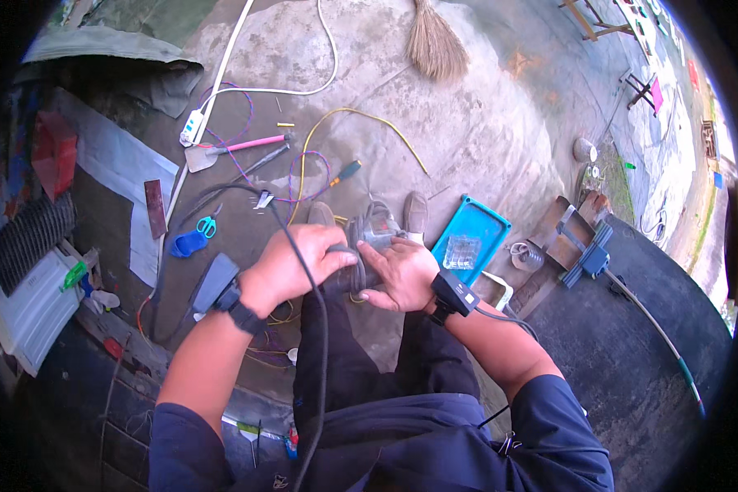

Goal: Inspecting and manipulating the power cord and motor housing of an electric hammer drill.

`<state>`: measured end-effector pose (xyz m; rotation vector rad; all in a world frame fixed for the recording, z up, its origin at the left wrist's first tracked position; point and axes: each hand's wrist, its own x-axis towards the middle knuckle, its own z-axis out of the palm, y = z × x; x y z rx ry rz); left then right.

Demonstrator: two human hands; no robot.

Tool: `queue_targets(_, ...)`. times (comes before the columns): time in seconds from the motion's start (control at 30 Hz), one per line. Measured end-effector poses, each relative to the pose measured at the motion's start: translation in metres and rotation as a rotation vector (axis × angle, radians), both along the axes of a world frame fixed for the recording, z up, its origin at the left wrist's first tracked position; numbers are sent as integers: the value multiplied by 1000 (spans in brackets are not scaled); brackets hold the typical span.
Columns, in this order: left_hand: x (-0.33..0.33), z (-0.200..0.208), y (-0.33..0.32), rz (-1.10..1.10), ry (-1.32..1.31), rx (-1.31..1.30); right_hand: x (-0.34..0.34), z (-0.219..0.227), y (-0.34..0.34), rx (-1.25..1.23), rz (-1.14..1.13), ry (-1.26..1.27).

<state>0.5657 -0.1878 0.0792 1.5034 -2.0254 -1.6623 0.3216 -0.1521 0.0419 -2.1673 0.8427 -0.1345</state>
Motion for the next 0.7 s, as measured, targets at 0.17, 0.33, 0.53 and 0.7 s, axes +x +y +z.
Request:
queue_targets(0.17,-2,-49,-11,-118,-148,67,-3,-7,4,18,-38,33)
queue_targets(0.33,19,-64,-12,-128,-125,230,-12,-7,0,-12,-40,-16)
queue_targets(0.53,16,-95,-12,-100,-54,81,-17,-4,5,122,3,21)
queue_targets(0.7,-6,-154,-7,-159,19,-10,-25,-9,8,102,9,-4)
